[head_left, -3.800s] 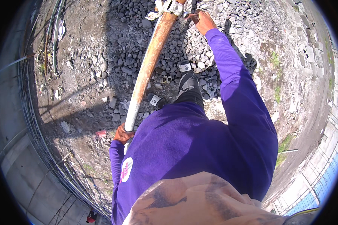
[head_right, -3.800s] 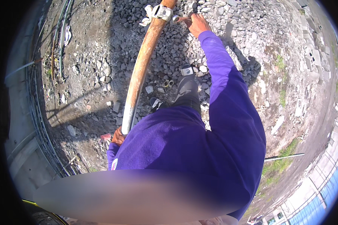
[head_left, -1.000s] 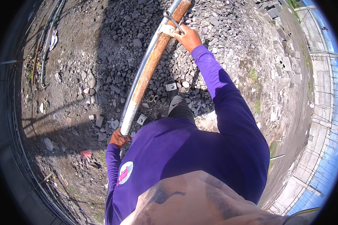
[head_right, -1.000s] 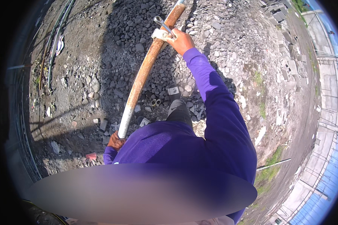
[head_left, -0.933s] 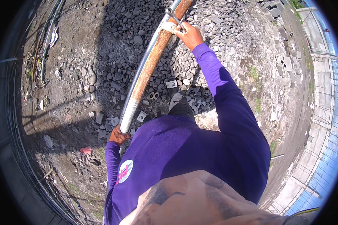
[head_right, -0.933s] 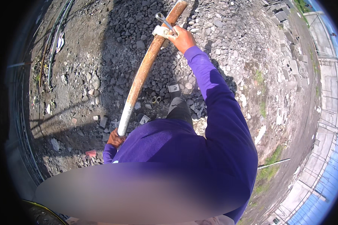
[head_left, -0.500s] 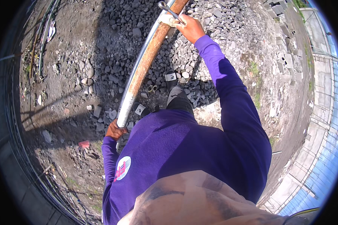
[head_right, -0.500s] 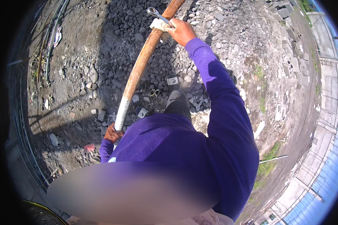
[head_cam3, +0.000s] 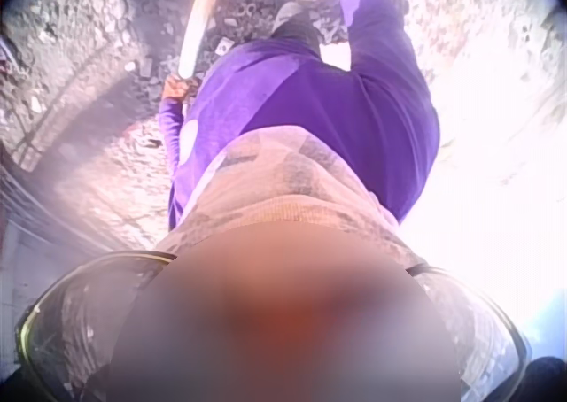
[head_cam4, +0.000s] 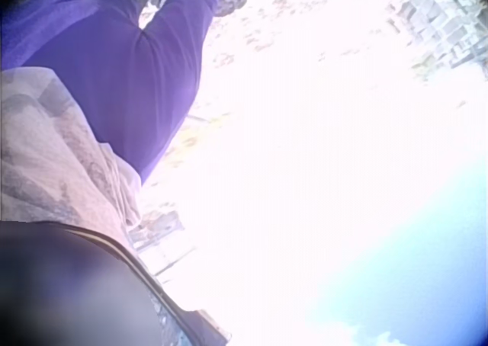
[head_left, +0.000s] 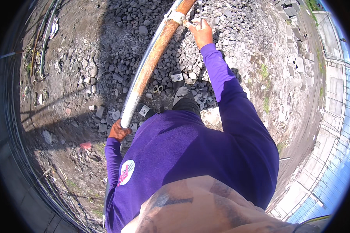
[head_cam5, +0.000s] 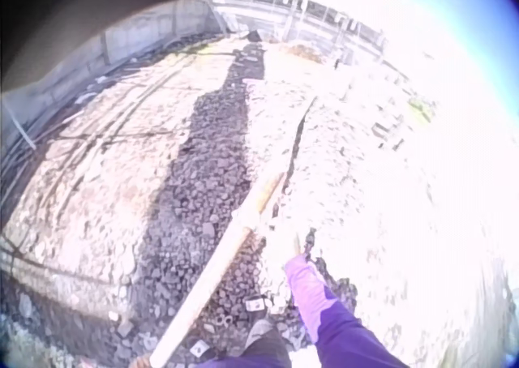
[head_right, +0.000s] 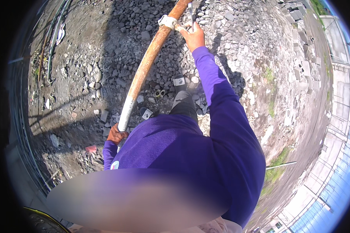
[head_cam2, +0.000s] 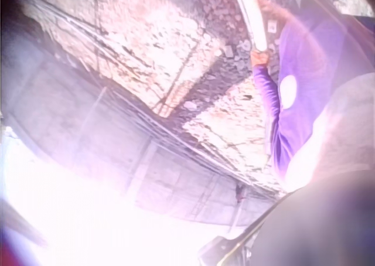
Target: The person assembles scaffolding components on a construction site. They connect metal poles using clamps and tighten them with a wrench, then lift and position the assembled pole into place.
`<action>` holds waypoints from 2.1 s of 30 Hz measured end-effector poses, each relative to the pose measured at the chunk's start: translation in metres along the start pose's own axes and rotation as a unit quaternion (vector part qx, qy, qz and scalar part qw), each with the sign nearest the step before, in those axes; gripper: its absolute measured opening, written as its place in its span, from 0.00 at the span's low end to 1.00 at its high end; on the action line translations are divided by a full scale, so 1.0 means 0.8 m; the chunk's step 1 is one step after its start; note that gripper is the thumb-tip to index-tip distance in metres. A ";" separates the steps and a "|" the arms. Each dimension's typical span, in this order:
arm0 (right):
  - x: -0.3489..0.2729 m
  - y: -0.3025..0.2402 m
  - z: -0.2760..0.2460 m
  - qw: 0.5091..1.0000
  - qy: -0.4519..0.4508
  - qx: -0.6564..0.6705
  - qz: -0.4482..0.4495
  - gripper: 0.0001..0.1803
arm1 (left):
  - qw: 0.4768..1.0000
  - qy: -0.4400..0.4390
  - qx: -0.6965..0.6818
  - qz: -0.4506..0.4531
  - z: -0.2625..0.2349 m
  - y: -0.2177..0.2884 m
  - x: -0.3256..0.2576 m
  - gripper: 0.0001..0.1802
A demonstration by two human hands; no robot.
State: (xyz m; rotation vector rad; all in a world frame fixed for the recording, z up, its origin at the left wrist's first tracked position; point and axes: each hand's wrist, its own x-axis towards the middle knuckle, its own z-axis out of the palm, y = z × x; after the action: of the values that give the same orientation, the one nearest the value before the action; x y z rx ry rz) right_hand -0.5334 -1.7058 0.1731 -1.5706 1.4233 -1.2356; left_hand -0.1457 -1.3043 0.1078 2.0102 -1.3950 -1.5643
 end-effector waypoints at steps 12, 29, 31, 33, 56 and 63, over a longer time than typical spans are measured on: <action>0.001 -0.005 0.001 0.980 0.001 -0.197 -0.033 0.16 | 1.000 0.017 0.003 0.019 0.022 -0.034 0.012 0.28; 0.012 0.011 -0.009 0.993 -0.052 -0.093 -0.044 0.18 | 0.999 -0.022 0.038 -0.007 0.009 0.000 -0.001 0.29; 0.010 0.011 -0.014 0.991 -0.052 -0.124 -0.002 0.17 | 1.000 -0.001 0.011 -0.001 0.012 -0.002 0.000 0.27; 0.009 0.008 -0.019 0.991 -0.050 -0.126 -0.011 0.16 | 1.000 -0.005 0.004 -0.008 0.013 -0.004 0.000 0.27; 0.004 0.006 -0.041 0.979 -0.087 -0.167 -0.080 0.16 | 1.000 -0.018 0.006 -0.021 0.032 0.006 -0.003 0.23; -0.001 -0.023 -0.036 0.971 -0.090 -0.172 -0.138 0.11 | 1.000 0.006 0.024 -0.018 0.038 -0.009 -0.003 0.28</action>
State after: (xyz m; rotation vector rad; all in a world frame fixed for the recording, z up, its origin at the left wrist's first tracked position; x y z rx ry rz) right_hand -0.5540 -1.6985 0.1992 -2.1193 1.3863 -0.9995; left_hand -0.1673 -1.2885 0.0923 2.0798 -1.4132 -1.5444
